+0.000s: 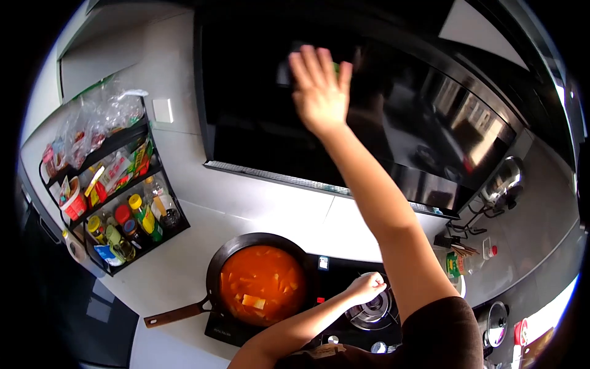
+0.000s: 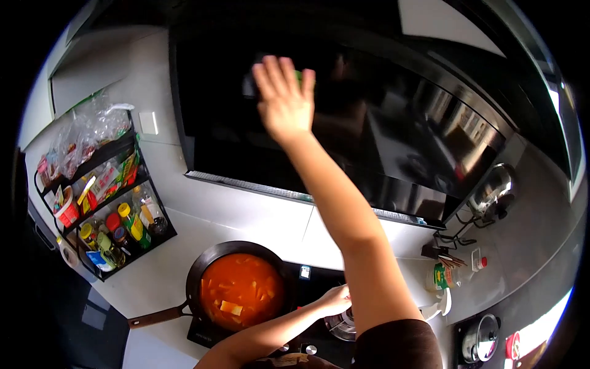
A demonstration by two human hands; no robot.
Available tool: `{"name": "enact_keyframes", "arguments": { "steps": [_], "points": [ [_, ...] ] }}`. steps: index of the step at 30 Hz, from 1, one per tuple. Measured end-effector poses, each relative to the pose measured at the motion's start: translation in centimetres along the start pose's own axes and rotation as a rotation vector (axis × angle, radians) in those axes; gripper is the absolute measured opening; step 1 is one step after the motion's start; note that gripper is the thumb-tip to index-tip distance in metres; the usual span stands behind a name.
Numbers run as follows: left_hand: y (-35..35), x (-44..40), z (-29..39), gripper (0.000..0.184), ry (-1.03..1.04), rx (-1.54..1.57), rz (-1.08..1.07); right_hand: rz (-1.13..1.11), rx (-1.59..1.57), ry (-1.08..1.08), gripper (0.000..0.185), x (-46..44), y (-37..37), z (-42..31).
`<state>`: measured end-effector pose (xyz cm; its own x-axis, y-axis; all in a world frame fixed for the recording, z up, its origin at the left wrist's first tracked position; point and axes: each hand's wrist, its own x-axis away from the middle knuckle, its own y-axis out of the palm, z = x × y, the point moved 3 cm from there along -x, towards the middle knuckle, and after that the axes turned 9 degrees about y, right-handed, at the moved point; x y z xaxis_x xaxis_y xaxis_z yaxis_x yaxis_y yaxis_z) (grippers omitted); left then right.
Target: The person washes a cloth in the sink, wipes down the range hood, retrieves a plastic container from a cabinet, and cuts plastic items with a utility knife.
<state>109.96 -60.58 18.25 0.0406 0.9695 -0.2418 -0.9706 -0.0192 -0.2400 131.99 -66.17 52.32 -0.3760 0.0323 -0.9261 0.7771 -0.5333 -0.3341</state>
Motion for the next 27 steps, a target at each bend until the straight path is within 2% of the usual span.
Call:
{"name": "enact_keyframes", "arguments": {
  "steps": [4,6,10,12,14,15,18,20,22,24,27],
  "points": [
    [0.4,-0.4,-0.1,0.027,0.0,-0.014,-0.014,0.137,0.207,0.292,0.071,4.5,-4.3,13.1],
    [1.4,-0.9,-0.7,0.028,-0.068,-0.022,-0.057,0.226,0.237,0.349,0.067,7.5,-6.5,20.6],
    [3.6,-2.0,-1.5,0.028,0.021,-0.059,-0.092,0.319,0.251,0.56,0.062,14.2,-11.3,34.4],
    [5.3,-2.9,-3.1,0.03,0.042,-0.03,-0.111,0.321,0.259,0.701,0.061,17.7,-12.6,40.3],
    [6.3,-3.2,-3.9,0.035,-0.051,-0.033,-0.09,0.285,0.252,0.884,0.061,21.1,-13.3,44.0],
    [6.7,-3.3,-4.4,0.043,-0.086,-0.041,-0.084,0.273,0.233,0.924,0.062,22.4,-13.5,44.5],
    [7.8,-3.4,-5.5,0.049,-0.095,-0.057,-0.014,0.265,0.211,1.028,0.063,25.3,-12.6,45.2],
    [8.0,-3.1,-5.9,0.053,-0.122,-0.037,-0.038,0.371,0.091,1.007,0.065,26.1,-11.0,44.7],
    [7.9,-3.2,-6.0,0.051,-0.144,-0.063,-0.108,0.339,0.071,0.85,0.066,23.6,-9.5,39.1],
    [7.1,-2.9,-5.3,0.039,-0.111,0.012,-0.115,0.308,0.086,0.649,0.064,19.6,-8.1,31.3],
    [6.1,-2.4,-5.1,0.034,-0.069,-0.019,-0.086,0.157,0.195,0.402,0.059,12.2,-6.8,18.7]
  ]
}}
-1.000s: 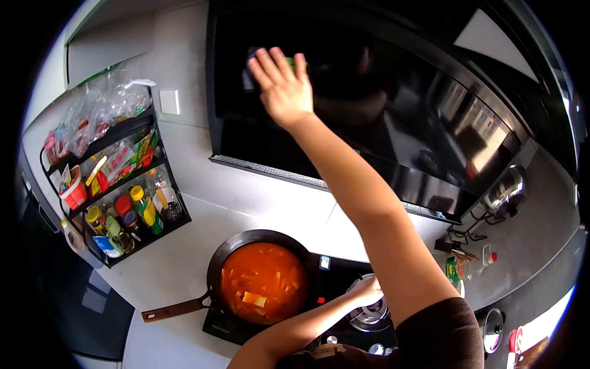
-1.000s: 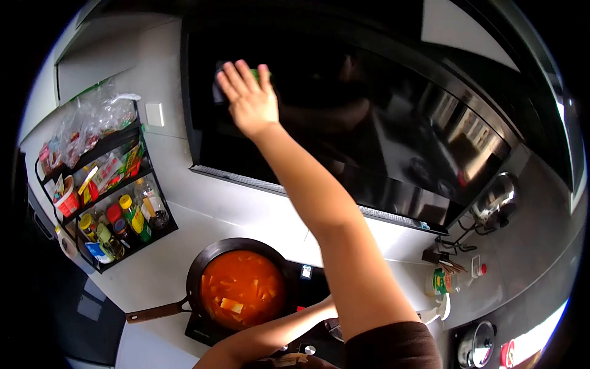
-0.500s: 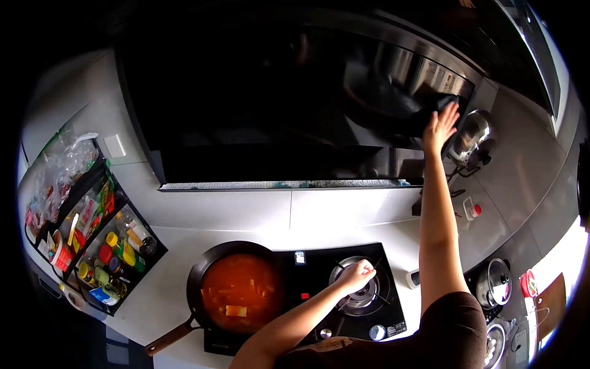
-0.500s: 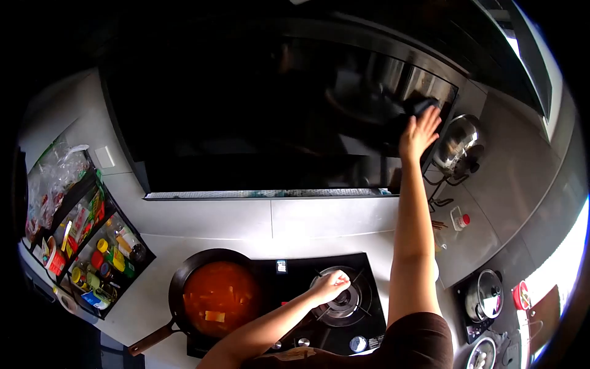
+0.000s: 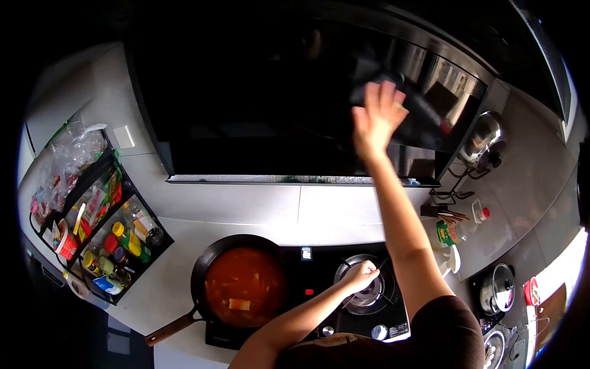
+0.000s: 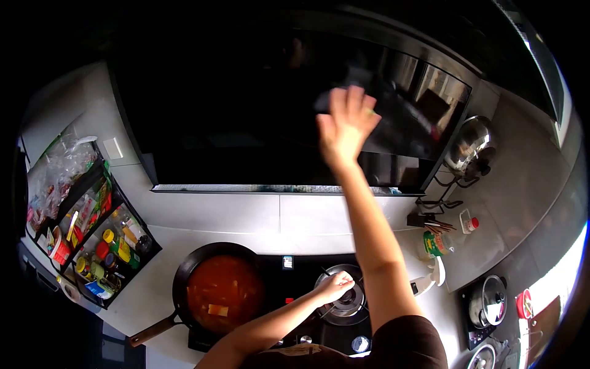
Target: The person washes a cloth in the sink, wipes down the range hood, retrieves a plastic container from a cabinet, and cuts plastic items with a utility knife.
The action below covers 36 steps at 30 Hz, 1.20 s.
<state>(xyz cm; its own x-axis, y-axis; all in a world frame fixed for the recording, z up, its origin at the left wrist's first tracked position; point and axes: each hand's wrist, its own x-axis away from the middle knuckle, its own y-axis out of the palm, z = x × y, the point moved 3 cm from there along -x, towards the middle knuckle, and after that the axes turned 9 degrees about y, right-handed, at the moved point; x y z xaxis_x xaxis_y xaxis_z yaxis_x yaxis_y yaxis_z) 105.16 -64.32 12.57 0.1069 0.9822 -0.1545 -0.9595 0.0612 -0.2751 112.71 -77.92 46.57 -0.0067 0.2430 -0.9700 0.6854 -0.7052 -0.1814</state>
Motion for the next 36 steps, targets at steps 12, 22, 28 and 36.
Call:
{"name": "enact_keyframes", "arguments": {
  "steps": [12,22,28,36],
  "points": [
    [-5.8,2.6,2.0,0.034,0.332,0.102,-0.035,-0.331,-0.271,-0.93,0.039,5.9,9.6,-33.9],
    [-5.6,3.4,3.3,0.031,0.151,0.148,0.087,-0.269,-0.169,-1.088,0.034,6.0,9.5,-32.1],
    [-2.0,1.4,3.4,0.025,0.093,0.137,0.013,-0.275,-0.227,-0.997,0.02,3.9,5.4,-15.5],
    [2.7,-0.8,4.6,0.023,0.024,0.012,-0.136,-0.194,-0.042,-0.599,0.017,2.9,-0.7,9.5]
  ]
}}
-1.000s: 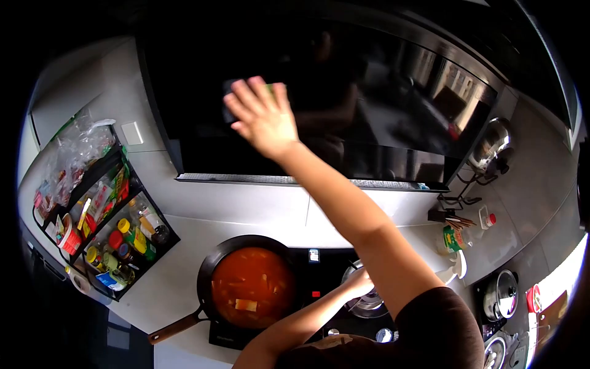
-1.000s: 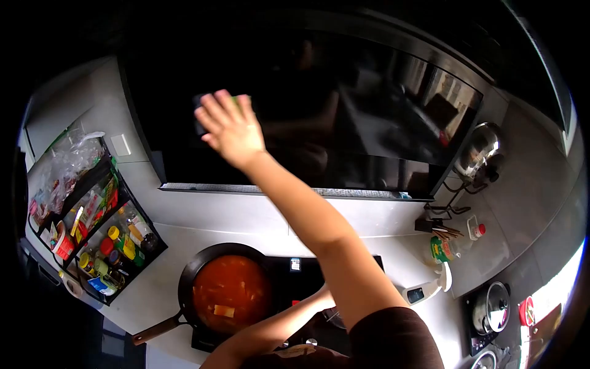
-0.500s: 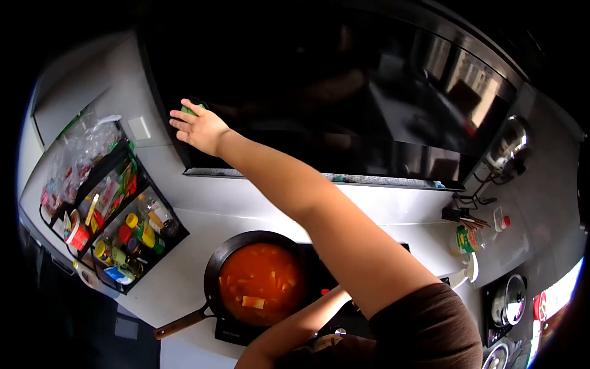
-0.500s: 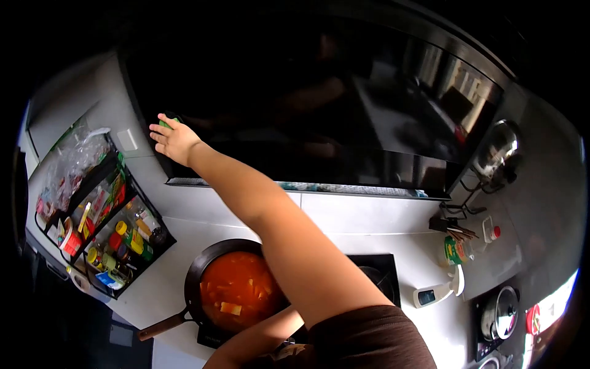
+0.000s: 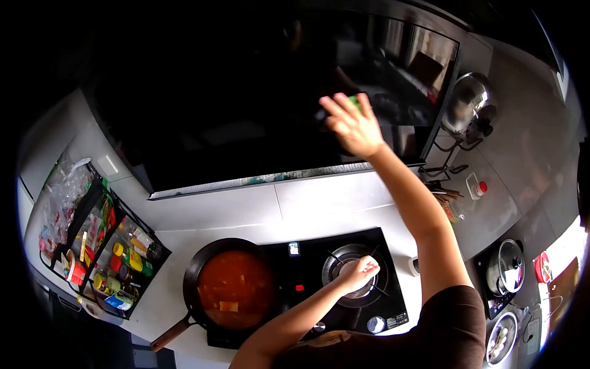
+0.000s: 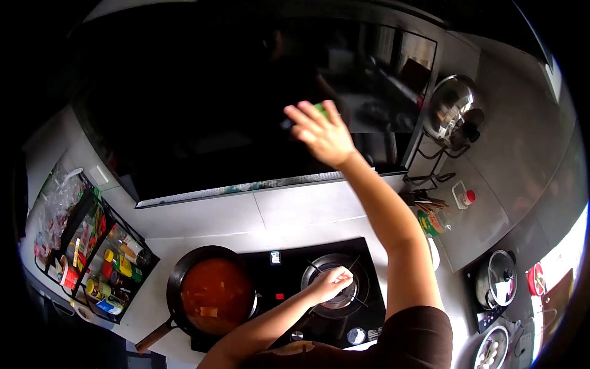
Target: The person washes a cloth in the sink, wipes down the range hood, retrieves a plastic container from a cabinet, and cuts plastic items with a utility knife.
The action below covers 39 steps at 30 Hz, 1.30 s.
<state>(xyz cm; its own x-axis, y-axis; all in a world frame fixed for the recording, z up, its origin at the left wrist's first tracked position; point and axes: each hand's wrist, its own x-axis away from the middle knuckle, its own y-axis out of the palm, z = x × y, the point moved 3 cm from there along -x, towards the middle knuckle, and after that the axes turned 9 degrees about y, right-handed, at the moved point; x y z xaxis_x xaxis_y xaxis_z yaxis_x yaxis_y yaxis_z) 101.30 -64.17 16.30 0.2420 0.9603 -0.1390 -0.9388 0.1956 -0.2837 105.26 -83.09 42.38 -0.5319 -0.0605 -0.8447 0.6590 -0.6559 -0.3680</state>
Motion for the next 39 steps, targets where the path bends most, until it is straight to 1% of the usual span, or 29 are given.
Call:
{"name": "enact_keyframes", "arguments": {
  "steps": [1,3,5,7,8,11,14,16,17,19,21,23,24,27,28,29,31,33,34,35,37,39],
  "points": [
    [0.5,-0.3,0.4,0.024,0.004,0.031,-0.004,-0.043,0.016,0.067,0.019,1.3,-1.0,2.1],
    [1.1,-0.8,1.9,0.025,-0.043,0.012,-0.024,-0.057,0.049,0.184,0.025,4.1,-2.1,6.0],
    [2.1,-1.5,2.3,0.025,-0.064,-0.033,-0.043,-0.017,0.057,0.273,0.033,7.0,-2.7,9.6],
    [3.4,-2.2,1.3,0.025,-0.071,0.043,-0.053,0.069,0.055,0.373,0.041,9.8,-3.1,12.7],
    [3.8,-2.4,1.2,0.025,-0.065,0.046,-0.056,0.063,0.095,0.429,0.051,11.2,-3.2,14.0],
    [4.7,-3.0,0.9,0.027,-0.025,0.03,0.003,0.115,0.127,0.54,0.053,14.4,-3.4,16.8],
    [5.0,-3.5,1.4,0.027,-0.039,0.029,0.019,0.155,0.001,0.639,0.054,15.8,-3.4,17.2],
    [5.4,-3.9,0.8,0.028,-0.044,0.07,0.051,0.227,-0.127,0.731,0.053,15.9,-3.3,16.5],
    [5.5,-4.0,0.3,0.028,-0.055,0.054,0.039,0.286,-0.242,0.892,0.051,16.4,-3.1,15.6],
    [5.5,-3.9,0.5,0.028,-0.081,0.11,0.045,0.4,-0.085,0.995,0.047,17.8,-2.5,13.8],
    [5.2,-3.7,0.7,0.029,-0.102,0.102,0.054,0.271,0.261,1.03,0.035,18.6,-2.7,11.2],
    [4.8,-3.1,0.1,0.029,-0.192,0.132,0.107,0.26,0.02,1.144,0.038,19.9,-1.1,10.3],
    [4.5,-2.9,0.1,0.029,-0.195,0.128,0.118,0.377,-0.131,1.188,0.042,19.7,-1.4,9.8],
    [3.5,-2.1,-0.3,0.026,-0.35,0.143,0.172,0.716,-0.279,1.162,0.047,17.2,-3.0,9.9],
    [3.2,-1.8,-0.8,0.027,-0.344,0.133,0.18,0.756,-0.296,1.121,0.049,15.7,-3.4,10.2],
    [3.1,-1.6,-1.3,0.027,-0.348,0.131,0.183,0.741,-0.264,1.08,0.053,14.1,-3.5,10.6],
    [2.7,-1.4,-1.7,0.029,-0.325,0.144,0.207,0.608,-0.222,0.963,0.057,10.5,-3.4,10.5],
    [2.8,-1.4,-2.1,0.028,-0.327,0.183,0.171,0.549,-0.166,0.93,0.062,7.3,-2.8,8.5],
    [2.9,-1.5,-2.5,0.027,-0.311,0.182,0.172,0.517,-0.147,0.849,0.064,6.0,-2.9,7.5],
    [3.0,-1.7,-3.0,0.027,-0.296,0.181,0.173,0.502,-0.144,0.774,0.06,4.8,-2.8,6.4],
    [3.1,-1.8,-2.9,0.026,-0.3,0.187,0.166,0.382,-0.141,0.635,0.056,3.7,-2.2,4.1],
    [3.3,-1.9,-2.8,0.027,-0.256,0.179,0.214,0.312,-0.175,0.456,0.049,4.1,-1.6,2.4]
  ]
}}
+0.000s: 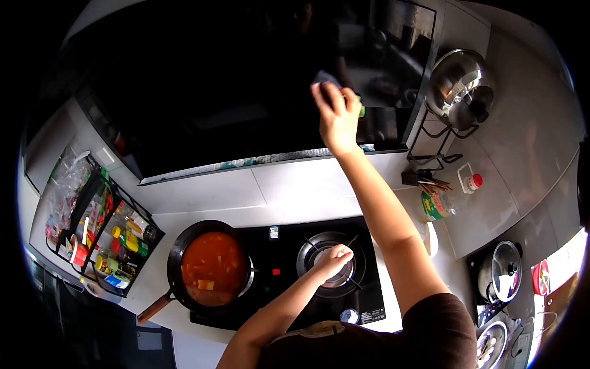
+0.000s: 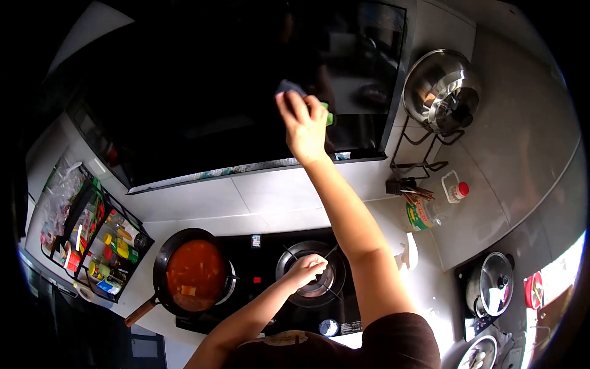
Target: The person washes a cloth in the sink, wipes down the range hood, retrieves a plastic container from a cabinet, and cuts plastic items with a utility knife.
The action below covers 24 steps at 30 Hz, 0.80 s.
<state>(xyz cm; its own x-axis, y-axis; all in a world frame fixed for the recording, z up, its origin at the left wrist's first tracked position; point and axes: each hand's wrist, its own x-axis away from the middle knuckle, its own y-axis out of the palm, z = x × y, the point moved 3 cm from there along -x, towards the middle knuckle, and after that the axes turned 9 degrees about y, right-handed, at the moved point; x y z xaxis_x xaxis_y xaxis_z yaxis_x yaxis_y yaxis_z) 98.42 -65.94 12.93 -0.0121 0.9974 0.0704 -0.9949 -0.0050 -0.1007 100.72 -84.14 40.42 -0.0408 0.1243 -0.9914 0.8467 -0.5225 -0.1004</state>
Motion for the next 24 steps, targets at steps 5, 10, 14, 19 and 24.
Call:
{"name": "enact_keyframes", "arguments": {
  "steps": [5,10,14,19,24],
  "points": [
    [0.2,0.2,0.4,0.028,0.014,-0.044,-0.004,-0.18,-0.055,-0.136,0.041,3.1,-1.0,1.2],
    [0.1,0.5,1.5,0.029,0.036,-0.059,-0.013,-0.222,-0.145,0.028,0.023,5.1,-3.1,3.3],
    [0.2,0.8,2.5,0.027,-0.022,-0.034,-0.011,-0.042,-0.192,0.263,0.032,4.7,-4.9,5.3],
    [0.0,0.7,2.5,0.026,-0.054,-0.044,0.009,0.04,-0.09,0.589,0.048,7.5,-3.2,10.6],
    [-0.4,1.0,2.7,0.028,-0.041,-0.019,-0.003,-0.316,0.201,0.48,0.07,8.2,-1.3,11.0]
  ]
}}
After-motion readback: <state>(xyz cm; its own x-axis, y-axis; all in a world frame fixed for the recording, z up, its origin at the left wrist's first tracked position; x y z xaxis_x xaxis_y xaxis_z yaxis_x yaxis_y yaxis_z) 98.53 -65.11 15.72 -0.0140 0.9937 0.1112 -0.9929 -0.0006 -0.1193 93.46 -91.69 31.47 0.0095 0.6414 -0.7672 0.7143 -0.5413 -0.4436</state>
